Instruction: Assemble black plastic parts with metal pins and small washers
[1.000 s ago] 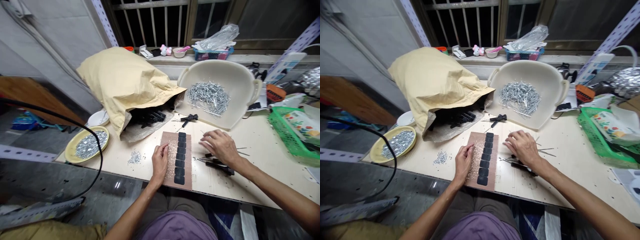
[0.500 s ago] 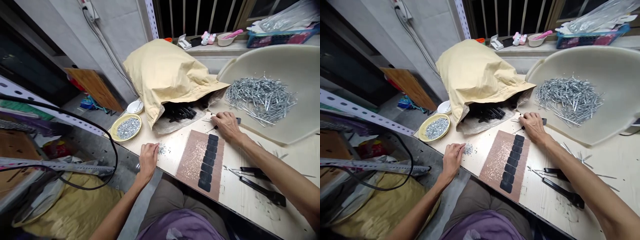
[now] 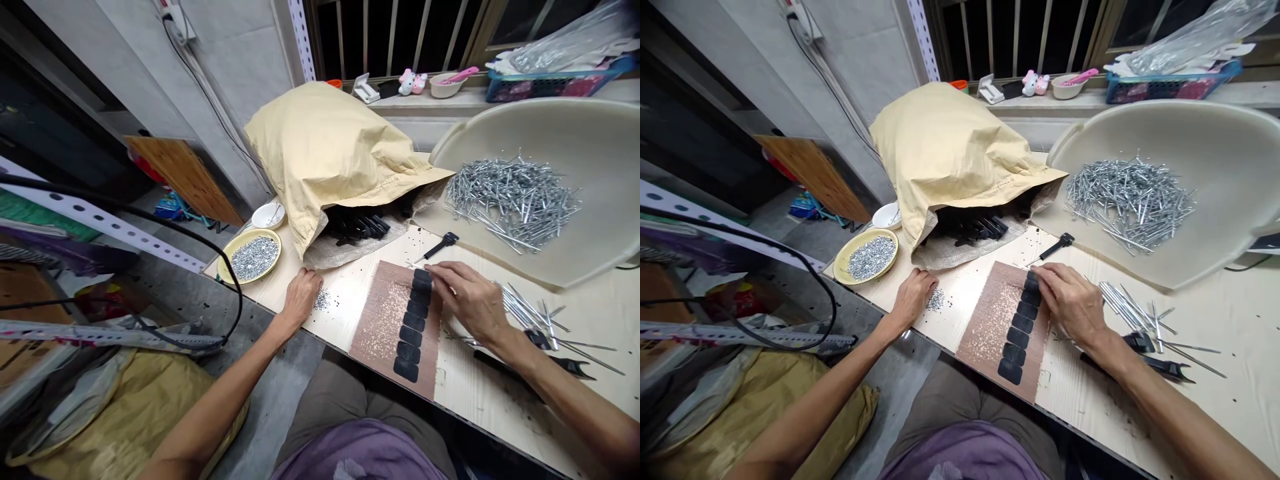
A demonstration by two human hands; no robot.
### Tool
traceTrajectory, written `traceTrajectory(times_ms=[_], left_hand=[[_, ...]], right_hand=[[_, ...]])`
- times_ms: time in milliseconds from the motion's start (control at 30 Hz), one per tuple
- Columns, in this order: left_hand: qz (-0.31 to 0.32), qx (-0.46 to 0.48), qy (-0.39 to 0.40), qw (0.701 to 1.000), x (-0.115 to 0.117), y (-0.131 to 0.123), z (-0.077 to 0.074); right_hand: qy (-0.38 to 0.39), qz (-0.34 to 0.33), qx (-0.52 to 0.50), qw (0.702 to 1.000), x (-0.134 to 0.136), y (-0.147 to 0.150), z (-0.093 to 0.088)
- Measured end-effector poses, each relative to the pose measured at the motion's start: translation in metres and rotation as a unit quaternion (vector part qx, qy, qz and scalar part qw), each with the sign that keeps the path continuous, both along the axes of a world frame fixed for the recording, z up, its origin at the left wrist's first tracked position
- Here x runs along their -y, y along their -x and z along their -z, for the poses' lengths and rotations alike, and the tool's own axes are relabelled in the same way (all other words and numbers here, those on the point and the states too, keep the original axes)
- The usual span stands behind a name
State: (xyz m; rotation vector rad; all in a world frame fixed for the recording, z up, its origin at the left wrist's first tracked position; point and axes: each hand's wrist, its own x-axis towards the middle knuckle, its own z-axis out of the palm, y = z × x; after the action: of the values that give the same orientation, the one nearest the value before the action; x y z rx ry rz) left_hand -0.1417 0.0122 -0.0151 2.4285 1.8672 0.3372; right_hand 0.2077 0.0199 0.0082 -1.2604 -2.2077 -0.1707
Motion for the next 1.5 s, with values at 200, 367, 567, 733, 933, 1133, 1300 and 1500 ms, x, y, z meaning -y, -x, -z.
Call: traceTrajectory(times_ms=[200, 367, 567, 733, 933, 1133, 1300, 1500], left_hand=[[-0.115, 0.419, 0.105, 0.894, 0.009, -0.029, -0.021], [-0.125, 0.686, 0.195, 0.690, 0.026, -0.081, -0.034], [-0.117, 0.734, 0.179, 0.645, 0.033, -0.110, -0.040], [-0.112, 0.744, 0.174, 0.635, 0.036, -0.114, -0.044], [-0.079, 0.724, 0.183, 0.661, 0.037, -0.112, -0.041], [-0.072, 0.711, 0.234, 0.659, 0.035, -0.114, -0.038], [-0.059, 0.666, 0.236, 0.706, 0.035, -0.116, -0.036], [-0.050, 0.632, 0.215, 0.743, 0.034, -0.117, -0.031]], right_hand=[[0.086, -0.051, -0.081, 0.992, 0.035, 0.047, -0.009], [0.128, -0.052, -0.097, 0.986, 0.052, 0.074, -0.015], [0.109, 0.013, -0.059, 0.992, 0.062, 0.075, -0.019], [0.090, 0.044, -0.017, 0.995, 0.068, 0.071, -0.024], [0.053, 0.052, 0.005, 0.997, 0.072, 0.068, -0.026], [0.017, 0.071, 0.007, 0.997, 0.073, 0.063, -0.025], [-0.020, 0.096, 0.035, 0.995, 0.075, 0.061, -0.018], [0.004, 0.091, 0.032, 0.995, 0.075, 0.061, -0.016]])
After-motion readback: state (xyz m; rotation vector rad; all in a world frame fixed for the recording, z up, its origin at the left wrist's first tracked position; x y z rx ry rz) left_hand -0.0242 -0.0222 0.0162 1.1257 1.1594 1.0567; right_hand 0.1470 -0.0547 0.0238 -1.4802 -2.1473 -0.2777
